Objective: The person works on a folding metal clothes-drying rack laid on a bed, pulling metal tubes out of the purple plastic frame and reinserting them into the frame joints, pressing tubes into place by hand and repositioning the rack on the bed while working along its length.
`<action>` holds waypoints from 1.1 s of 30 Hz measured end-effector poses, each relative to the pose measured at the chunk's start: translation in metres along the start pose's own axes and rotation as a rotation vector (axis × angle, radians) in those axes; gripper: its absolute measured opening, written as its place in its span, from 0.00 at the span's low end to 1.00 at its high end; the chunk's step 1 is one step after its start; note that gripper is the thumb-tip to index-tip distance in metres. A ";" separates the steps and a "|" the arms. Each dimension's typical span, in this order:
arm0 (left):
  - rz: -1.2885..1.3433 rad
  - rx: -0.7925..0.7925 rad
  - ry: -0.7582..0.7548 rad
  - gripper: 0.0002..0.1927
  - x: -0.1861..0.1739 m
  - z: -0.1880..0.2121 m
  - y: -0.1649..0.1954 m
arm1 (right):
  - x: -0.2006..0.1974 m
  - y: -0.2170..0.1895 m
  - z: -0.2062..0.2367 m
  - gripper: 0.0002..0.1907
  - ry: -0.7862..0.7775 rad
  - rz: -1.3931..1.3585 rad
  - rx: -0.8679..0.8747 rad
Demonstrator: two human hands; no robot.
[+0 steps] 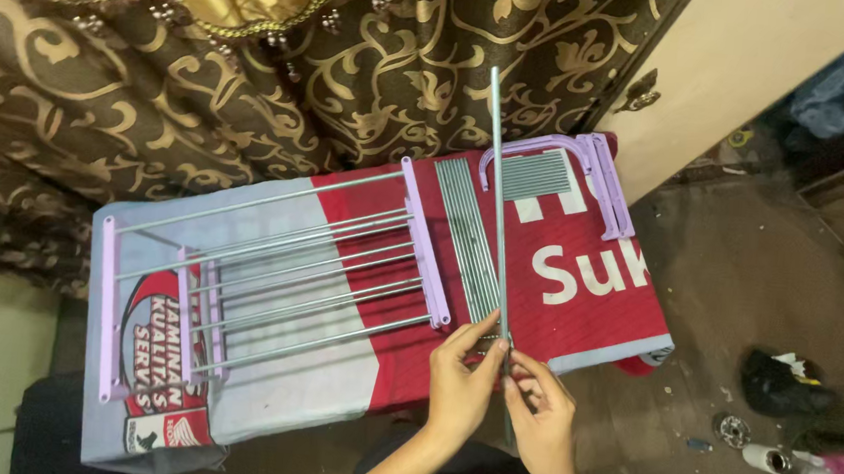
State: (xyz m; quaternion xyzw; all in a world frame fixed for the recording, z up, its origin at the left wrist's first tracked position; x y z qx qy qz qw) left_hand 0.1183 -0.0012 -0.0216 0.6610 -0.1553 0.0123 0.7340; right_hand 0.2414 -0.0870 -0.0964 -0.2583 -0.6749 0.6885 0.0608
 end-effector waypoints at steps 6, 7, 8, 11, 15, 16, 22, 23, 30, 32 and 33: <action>0.055 -0.053 -0.014 0.22 0.008 -0.019 -0.046 | -0.003 0.004 -0.012 0.20 0.068 0.093 0.036; 0.041 -0.080 -0.016 0.22 0.009 -0.020 -0.054 | -0.003 0.005 -0.013 0.20 0.069 0.119 0.053; 0.029 -0.093 -0.015 0.21 0.010 -0.026 -0.061 | -0.004 0.007 -0.021 0.20 0.069 0.142 0.058; -0.050 -0.036 -0.006 0.22 0.010 -0.032 -0.076 | 0.000 0.016 -0.038 0.20 0.045 0.165 0.158; -0.151 -0.035 0.025 0.24 0.013 -0.050 -0.100 | 0.005 0.027 -0.074 0.19 0.015 0.171 0.170; -0.187 -0.035 0.055 0.24 0.013 -0.055 -0.106 | 0.006 0.028 -0.084 0.19 0.008 0.187 0.167; -0.491 0.041 0.196 0.23 0.008 -0.084 -0.133 | 0.010 0.032 -0.140 0.18 -0.034 0.447 0.199; -0.538 0.034 0.201 0.23 0.009 -0.088 -0.135 | 0.009 0.034 -0.144 0.18 -0.047 0.472 0.201; -0.774 -0.015 0.255 0.27 0.023 -0.113 -0.141 | 0.015 0.046 -0.184 0.18 -0.135 0.498 0.230; -0.824 -0.147 0.261 0.28 0.024 -0.121 -0.144 | 0.017 0.051 -0.191 0.16 -0.143 0.487 0.234; -0.843 -0.209 0.261 0.29 0.026 -0.125 -0.146 | 0.018 0.053 -0.195 0.16 -0.153 0.488 0.225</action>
Point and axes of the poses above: each hand's wrist, its own z-axis away from the middle knuckle, its own x-axis out of the palm, y = z × x, the point moved 3 cm from there along -z, towards the middle knuckle, and after that the axes turned 11 degrees about z, right-handed, at the moved point
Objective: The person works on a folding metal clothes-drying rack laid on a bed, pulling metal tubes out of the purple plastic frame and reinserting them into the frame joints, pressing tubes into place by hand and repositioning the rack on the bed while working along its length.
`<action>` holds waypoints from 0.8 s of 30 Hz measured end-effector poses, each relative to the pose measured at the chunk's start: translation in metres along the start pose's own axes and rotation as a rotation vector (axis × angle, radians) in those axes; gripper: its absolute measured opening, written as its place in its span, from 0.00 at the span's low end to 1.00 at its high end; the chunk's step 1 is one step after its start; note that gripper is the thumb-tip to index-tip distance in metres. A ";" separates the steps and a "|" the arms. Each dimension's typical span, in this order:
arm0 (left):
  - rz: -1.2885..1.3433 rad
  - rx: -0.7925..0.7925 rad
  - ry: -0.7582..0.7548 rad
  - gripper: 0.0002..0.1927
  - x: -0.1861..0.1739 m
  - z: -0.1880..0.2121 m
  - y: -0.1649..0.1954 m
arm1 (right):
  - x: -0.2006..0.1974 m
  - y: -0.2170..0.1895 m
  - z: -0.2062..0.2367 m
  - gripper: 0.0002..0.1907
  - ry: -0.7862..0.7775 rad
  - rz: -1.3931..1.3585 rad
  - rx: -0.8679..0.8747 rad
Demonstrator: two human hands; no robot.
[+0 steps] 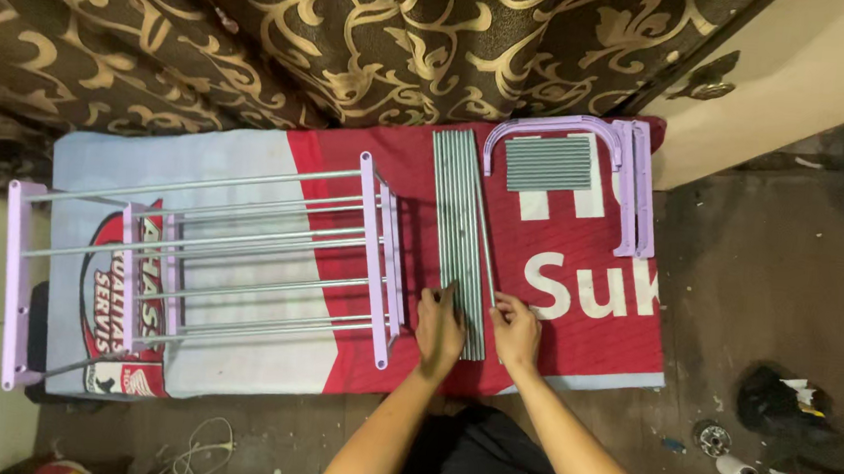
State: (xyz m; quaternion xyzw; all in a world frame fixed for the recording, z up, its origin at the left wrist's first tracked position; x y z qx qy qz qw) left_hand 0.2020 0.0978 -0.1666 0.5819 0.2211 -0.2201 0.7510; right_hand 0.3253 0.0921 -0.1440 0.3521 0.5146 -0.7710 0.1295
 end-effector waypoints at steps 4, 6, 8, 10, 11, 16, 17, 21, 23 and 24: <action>-0.002 -0.012 0.047 0.32 0.001 -0.008 0.002 | 0.003 0.000 -0.010 0.17 -0.010 0.038 -0.049; 0.000 -0.014 0.057 0.35 0.001 -0.011 0.001 | 0.003 -0.001 -0.013 0.17 -0.025 0.060 -0.081; 0.020 -0.033 0.062 0.38 0.002 -0.014 -0.001 | 0.002 -0.001 -0.014 0.17 -0.058 0.073 -0.104; 0.034 -0.027 0.078 0.39 0.004 -0.016 -0.004 | 0.002 -0.002 -0.015 0.17 -0.086 0.113 -0.158; 0.040 -0.014 0.093 0.39 0.005 -0.017 -0.005 | 0.002 -0.002 -0.016 0.17 -0.100 0.134 -0.183; 0.058 0.018 0.108 0.40 0.006 -0.020 -0.008 | 0.006 -0.002 -0.019 0.20 -0.084 0.148 -0.222; 0.058 0.015 0.097 0.40 0.006 -0.021 -0.008 | 0.007 -0.003 -0.019 0.22 -0.085 0.148 -0.235; 0.043 0.011 0.068 0.37 0.006 -0.021 -0.009 | 0.010 -0.005 -0.019 0.23 -0.169 0.062 -0.222; 0.049 0.006 0.068 0.38 0.006 -0.022 -0.008 | 0.010 -0.005 -0.020 0.23 -0.173 0.086 -0.219; 0.052 0.001 0.064 0.38 0.005 -0.021 -0.008 | 0.009 -0.006 -0.019 0.23 -0.173 0.092 -0.219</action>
Point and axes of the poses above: each hand's wrist, its own z-axis away from the middle knuckle, its own x-axis out of the palm, y = z × x, the point moved 3 cm from there along -z, towards the middle knuckle, and after that the axes turned 11 degrees about z, right-handed, at the moved point
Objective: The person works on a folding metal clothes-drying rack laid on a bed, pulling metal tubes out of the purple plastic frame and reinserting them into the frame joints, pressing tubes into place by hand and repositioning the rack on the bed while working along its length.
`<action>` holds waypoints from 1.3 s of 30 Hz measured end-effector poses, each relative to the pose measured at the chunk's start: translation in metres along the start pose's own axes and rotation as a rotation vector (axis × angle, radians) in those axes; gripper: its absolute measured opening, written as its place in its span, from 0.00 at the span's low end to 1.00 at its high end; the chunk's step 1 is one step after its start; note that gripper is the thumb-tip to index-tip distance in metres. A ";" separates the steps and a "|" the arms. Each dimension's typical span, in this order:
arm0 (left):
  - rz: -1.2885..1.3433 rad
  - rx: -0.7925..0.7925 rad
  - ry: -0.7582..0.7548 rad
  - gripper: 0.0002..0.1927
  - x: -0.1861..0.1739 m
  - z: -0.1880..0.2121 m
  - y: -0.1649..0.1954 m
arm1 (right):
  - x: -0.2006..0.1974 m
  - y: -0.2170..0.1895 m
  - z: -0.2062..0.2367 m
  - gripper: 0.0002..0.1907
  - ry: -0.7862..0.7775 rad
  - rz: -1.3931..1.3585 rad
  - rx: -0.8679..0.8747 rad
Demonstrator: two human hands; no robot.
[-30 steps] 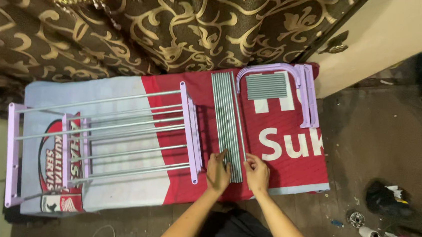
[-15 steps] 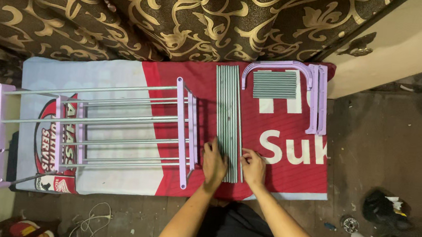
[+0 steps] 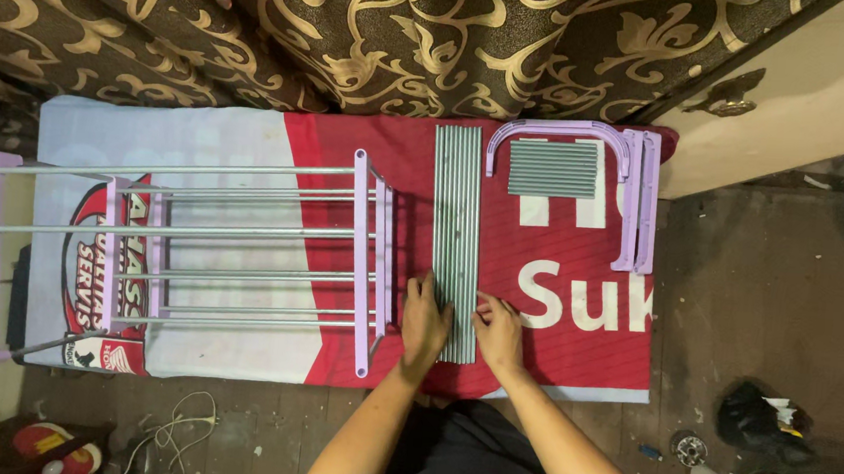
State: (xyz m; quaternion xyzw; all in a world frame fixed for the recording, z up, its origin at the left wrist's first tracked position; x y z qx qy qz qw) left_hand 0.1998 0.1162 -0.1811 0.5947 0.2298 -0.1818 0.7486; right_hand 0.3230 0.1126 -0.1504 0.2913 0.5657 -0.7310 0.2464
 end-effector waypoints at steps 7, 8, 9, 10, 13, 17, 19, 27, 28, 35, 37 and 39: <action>0.009 -0.025 -0.021 0.39 0.000 -0.001 -0.001 | -0.002 -0.004 0.000 0.23 -0.001 0.028 -0.023; 0.005 -0.028 -0.023 0.39 0.000 -0.001 -0.001 | -0.001 -0.005 0.000 0.23 0.004 0.025 -0.023; 0.002 -0.031 -0.025 0.39 0.000 -0.001 -0.001 | -0.001 -0.005 0.000 0.23 0.004 0.029 -0.030; 0.006 -0.017 -0.025 0.39 0.000 -0.001 -0.001 | 0.000 -0.005 0.000 0.23 0.002 0.033 -0.036; 0.024 0.022 -0.015 0.39 -0.001 0.000 -0.002 | 0.001 -0.004 0.003 0.25 -0.007 0.018 -0.058; 0.085 0.066 0.043 0.41 -0.003 0.005 -0.004 | -0.001 0.000 0.010 0.28 -0.015 0.064 -0.070; 0.110 0.074 0.051 0.38 -0.003 0.010 -0.006 | -0.001 0.004 0.017 0.29 -0.061 0.083 -0.067; 0.166 0.134 -0.022 0.37 -0.007 0.009 -0.011 | 0.002 0.008 0.024 0.36 -0.130 0.051 -0.136; 0.166 0.134 -0.021 0.37 -0.008 0.009 -0.010 | 0.002 0.008 0.024 0.36 -0.137 0.051 -0.132; 0.160 0.098 -0.050 0.37 -0.009 0.009 -0.007 | 0.001 0.007 0.023 0.34 -0.139 0.026 -0.117; 0.154 0.102 -0.049 0.37 -0.010 0.010 -0.008 | 0.004 0.006 0.024 0.33 -0.145 0.007 -0.087; 0.148 0.088 -0.053 0.37 -0.010 0.009 -0.007 | 0.004 0.005 0.024 0.33 -0.147 -0.001 -0.085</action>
Point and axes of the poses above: each hand's wrist, its own z-axis away from the middle knuckle, its own x-axis out of the palm, y = z × x, the point moved 3 cm from there along -z, towards the middle knuckle, and after that the axes turned 11 degrees about z, right-handed, at the moved point
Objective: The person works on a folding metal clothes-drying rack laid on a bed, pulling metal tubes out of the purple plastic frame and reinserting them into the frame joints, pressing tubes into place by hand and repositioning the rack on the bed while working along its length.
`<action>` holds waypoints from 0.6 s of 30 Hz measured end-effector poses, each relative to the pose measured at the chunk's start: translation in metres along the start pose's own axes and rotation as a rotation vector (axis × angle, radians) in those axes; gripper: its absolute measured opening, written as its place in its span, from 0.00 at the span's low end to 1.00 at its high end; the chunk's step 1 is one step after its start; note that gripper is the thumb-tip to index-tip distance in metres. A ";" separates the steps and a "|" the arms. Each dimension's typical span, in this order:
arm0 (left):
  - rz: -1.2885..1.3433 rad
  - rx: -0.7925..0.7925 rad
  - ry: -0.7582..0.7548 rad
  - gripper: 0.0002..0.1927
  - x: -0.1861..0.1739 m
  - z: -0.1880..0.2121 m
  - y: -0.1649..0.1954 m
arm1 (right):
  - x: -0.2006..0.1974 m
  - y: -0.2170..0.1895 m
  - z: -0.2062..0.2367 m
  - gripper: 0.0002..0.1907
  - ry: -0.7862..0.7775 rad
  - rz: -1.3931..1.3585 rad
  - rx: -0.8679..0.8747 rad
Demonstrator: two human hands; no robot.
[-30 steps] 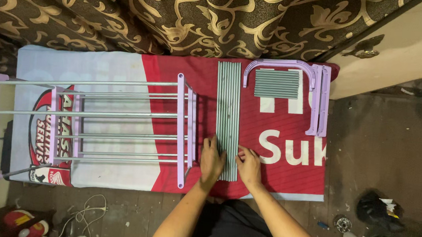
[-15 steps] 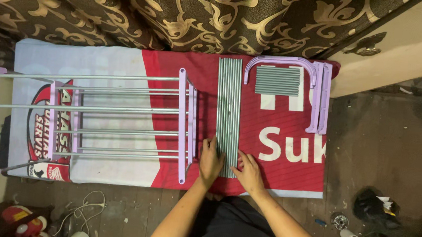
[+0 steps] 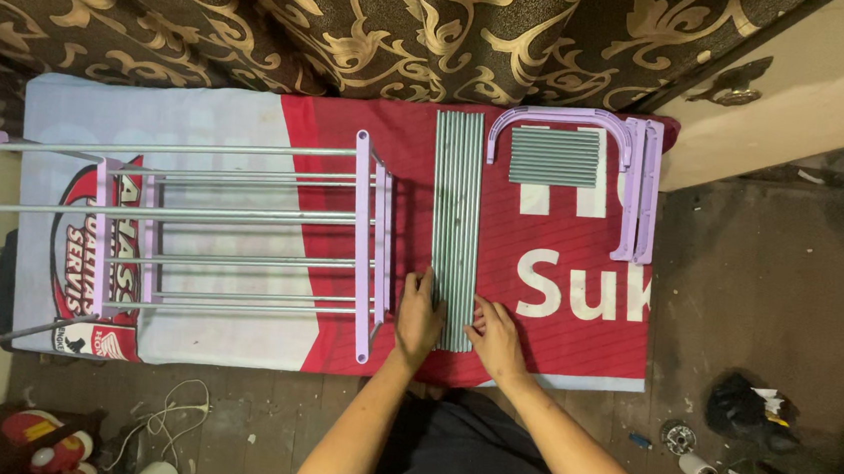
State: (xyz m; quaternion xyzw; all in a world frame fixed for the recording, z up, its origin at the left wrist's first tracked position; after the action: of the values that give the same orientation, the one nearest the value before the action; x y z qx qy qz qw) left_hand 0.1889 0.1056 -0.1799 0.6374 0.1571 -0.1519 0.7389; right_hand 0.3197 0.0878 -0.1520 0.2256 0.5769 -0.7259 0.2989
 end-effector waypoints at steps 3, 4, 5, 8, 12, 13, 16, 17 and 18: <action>-0.023 0.048 -0.009 0.37 0.002 0.001 0.002 | 0.002 -0.005 0.002 0.33 0.009 0.018 -0.033; -0.046 0.031 0.001 0.37 0.003 0.002 0.002 | 0.003 -0.006 0.003 0.33 0.019 0.033 -0.038; -0.069 0.017 0.010 0.37 0.004 0.002 0.002 | 0.003 -0.008 0.003 0.33 0.031 0.048 -0.043; -0.090 0.003 0.033 0.37 0.006 0.003 0.000 | 0.002 -0.009 0.002 0.33 0.063 0.063 -0.011; -0.006 0.121 0.066 0.37 0.002 0.005 0.001 | -0.002 -0.009 0.003 0.34 0.100 0.096 -0.029; -0.040 0.122 0.060 0.36 0.002 0.006 0.001 | -0.001 -0.009 0.003 0.33 0.092 0.105 -0.013; -0.148 0.118 0.004 0.33 0.003 0.007 0.002 | -0.003 -0.010 0.002 0.30 0.100 0.168 -0.018; -0.191 0.110 -0.039 0.32 0.004 0.009 0.003 | -0.004 -0.011 0.001 0.30 0.106 0.195 -0.029; -0.233 0.101 -0.082 0.32 0.004 0.010 0.003 | -0.005 -0.013 0.000 0.30 0.121 0.223 -0.081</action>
State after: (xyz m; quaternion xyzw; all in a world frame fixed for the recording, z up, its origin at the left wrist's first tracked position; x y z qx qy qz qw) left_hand 0.1945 0.0958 -0.1779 0.6445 0.1919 -0.2705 0.6889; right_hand 0.3141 0.0905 -0.1397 0.3193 0.5940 -0.6496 0.3512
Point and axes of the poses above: each hand's wrist, its own z-axis away from the middle knuckle, its own x-axis out of the palm, y = z × x, the point moved 3 cm from there along -z, towards the middle knuckle, and after that the axes turned 11 degrees about z, right-handed, at the moved point
